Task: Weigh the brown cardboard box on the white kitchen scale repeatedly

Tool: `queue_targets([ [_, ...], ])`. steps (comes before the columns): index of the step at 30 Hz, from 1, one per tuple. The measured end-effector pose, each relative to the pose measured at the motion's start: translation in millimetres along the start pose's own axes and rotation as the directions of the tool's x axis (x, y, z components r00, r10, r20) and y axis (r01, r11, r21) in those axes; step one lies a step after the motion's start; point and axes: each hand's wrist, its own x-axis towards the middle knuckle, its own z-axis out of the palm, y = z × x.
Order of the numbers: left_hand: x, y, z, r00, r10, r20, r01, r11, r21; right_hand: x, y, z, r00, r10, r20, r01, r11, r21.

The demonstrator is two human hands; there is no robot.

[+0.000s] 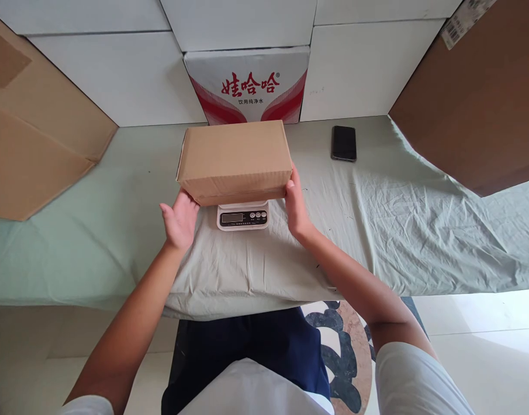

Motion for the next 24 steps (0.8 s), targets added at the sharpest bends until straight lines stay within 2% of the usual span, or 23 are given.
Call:
queue_targets([
  [4, 2, 0, 1.1, 1.0, 0.005, 0.005, -0.005, 1.0, -0.007, -10, -4, 10, 1.0, -0.029, -0.001, 0.029, 1.0, -0.006],
  [11, 1, -1, 0.2, 1.0, 0.008, 0.01, -0.008, 1.0, 0.0, -14, -10, 10, 0.999, -0.029, 0.013, 0.03, 0.997, -0.066],
  [17, 0, -3, 0.9, 1.0, 0.023, 0.02, -0.023, 1.0, -0.001, -13, -6, 12, 0.999, -0.045, -0.009, 0.045, 0.999, -0.019],
  [24, 6, -1, -11.9, 0.999, 0.044, -0.005, -0.044, 0.999, 0.01, -9, 3, 0, 0.999, -0.004, -0.045, 0.002, 1.0, -0.031],
])
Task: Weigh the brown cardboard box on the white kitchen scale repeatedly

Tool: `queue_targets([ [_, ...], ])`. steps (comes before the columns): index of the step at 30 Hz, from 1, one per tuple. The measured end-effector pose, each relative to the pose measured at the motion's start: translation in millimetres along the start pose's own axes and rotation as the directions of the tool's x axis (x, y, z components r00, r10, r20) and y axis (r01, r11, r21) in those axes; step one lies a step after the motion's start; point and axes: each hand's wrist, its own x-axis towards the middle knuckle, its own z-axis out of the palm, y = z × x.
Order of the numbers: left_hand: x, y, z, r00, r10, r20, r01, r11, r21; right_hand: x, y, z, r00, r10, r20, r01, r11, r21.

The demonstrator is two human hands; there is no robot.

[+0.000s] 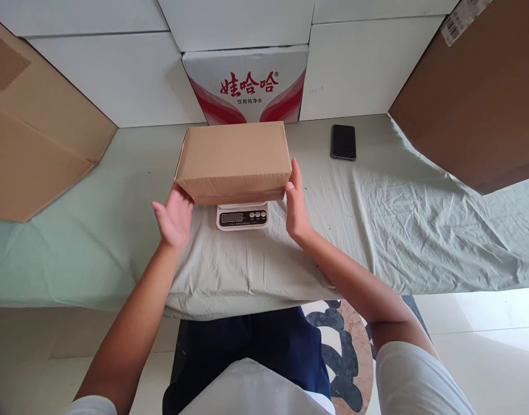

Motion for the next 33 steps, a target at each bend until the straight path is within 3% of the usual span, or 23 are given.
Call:
queue_targets([
  [7, 4, 3, -8.8, 0.999, -0.006, -0.042, 0.006, 1.0, 0.003, 8, 6, -12, 0.998, 0.042, -0.039, -0.044, 0.998, -0.043],
  [33, 1, -3, -6.3, 0.999, -0.026, -0.039, 0.026, 1.0, 0.002, 8, 10, -7, 0.997, 0.067, -0.036, -0.066, 0.997, 0.029],
])
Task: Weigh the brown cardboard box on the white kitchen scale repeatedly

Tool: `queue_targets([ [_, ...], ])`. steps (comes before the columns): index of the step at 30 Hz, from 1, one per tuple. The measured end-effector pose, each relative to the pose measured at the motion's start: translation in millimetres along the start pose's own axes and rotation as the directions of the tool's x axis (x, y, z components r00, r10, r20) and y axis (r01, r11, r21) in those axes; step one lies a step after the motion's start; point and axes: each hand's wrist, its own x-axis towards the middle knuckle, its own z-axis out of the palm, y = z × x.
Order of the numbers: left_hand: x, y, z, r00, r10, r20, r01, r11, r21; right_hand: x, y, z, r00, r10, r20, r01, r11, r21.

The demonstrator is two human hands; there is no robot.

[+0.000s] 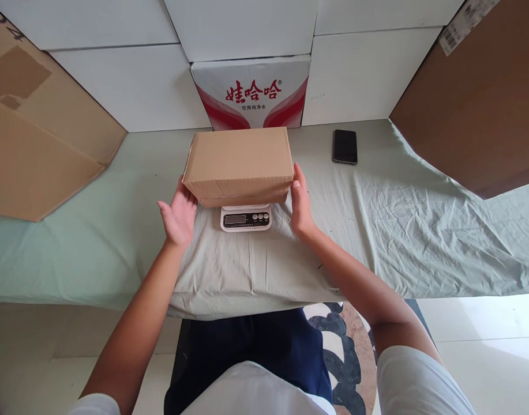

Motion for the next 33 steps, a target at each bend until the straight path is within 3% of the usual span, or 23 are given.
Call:
queue_targets([
  [13, -1.0, 3.0, 4.2, 1.0, -0.004, 0.013, 0.004, 1.0, -0.001, 2.5, -3.0, 4.0, 0.994, -0.094, 0.059, 0.094, 0.996, -0.006],
  [24, -2.5, 4.5, 7.7, 0.999, -0.041, 0.011, 0.041, 0.999, 0.005, 4.9, 1.6, 3.2, 0.995, -0.081, 0.062, 0.087, 0.991, -0.101],
  [33, -3.1, 7.4, 9.8, 0.999, -0.034, 0.022, 0.034, 0.999, 0.017, 4.5, -3.6, 5.3, 0.994, -0.088, 0.063, 0.092, 0.993, -0.067],
])
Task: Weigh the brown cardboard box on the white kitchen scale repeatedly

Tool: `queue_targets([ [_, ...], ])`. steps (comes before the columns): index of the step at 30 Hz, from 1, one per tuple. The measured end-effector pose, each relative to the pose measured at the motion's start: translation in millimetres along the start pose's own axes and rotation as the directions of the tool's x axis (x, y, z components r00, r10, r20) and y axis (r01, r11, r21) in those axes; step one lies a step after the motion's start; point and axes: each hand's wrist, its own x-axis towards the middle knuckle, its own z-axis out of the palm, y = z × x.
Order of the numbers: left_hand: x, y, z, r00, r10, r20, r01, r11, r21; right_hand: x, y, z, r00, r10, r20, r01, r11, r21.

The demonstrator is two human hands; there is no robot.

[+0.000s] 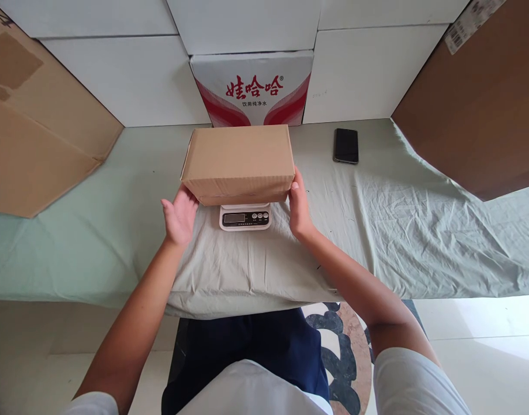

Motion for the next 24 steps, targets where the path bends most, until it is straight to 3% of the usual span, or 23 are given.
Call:
queue_targets([
  [6, -1, -6, 1.4, 1.0, -0.017, 0.018, 0.017, 1.0, -0.004, -10, -10, 11, 0.999, -0.044, -0.01, 0.044, 0.999, 0.009],
  [10, -1, -5, 2.8, 0.997, 0.047, 0.054, -0.046, 0.999, -0.015, -14, -12, 13, 0.998, -0.064, -0.004, 0.064, 0.998, 0.003],
  [13, 7, 8, 1.9, 0.989, 0.12, 0.081, -0.119, 0.993, -0.017, -2, -16, 11, 0.993, -0.121, -0.018, 0.121, 0.993, -0.005],
  [17, 45, 29, 1.6, 0.972, 0.221, 0.076, -0.221, 0.975, -0.009, 44, -18, 11, 0.972, -0.236, -0.001, 0.235, 0.971, -0.029],
  [19, 75, 28, 4.5, 0.965, 0.258, 0.038, -0.258, 0.966, -0.002, 78, -10, 14, 0.957, -0.29, -0.016, 0.289, 0.957, -0.038],
  [21, 107, 14, 9.2, 0.966, 0.26, -0.012, -0.26, 0.966, 0.003, 111, 4, 19, 0.951, -0.309, -0.028, 0.307, 0.95, -0.05],
  [24, 144, -24, 14.9, 0.978, 0.171, -0.121, -0.173, 0.985, -0.002, 143, 30, 27, 0.964, -0.255, -0.076, 0.256, 0.967, -0.003],
])
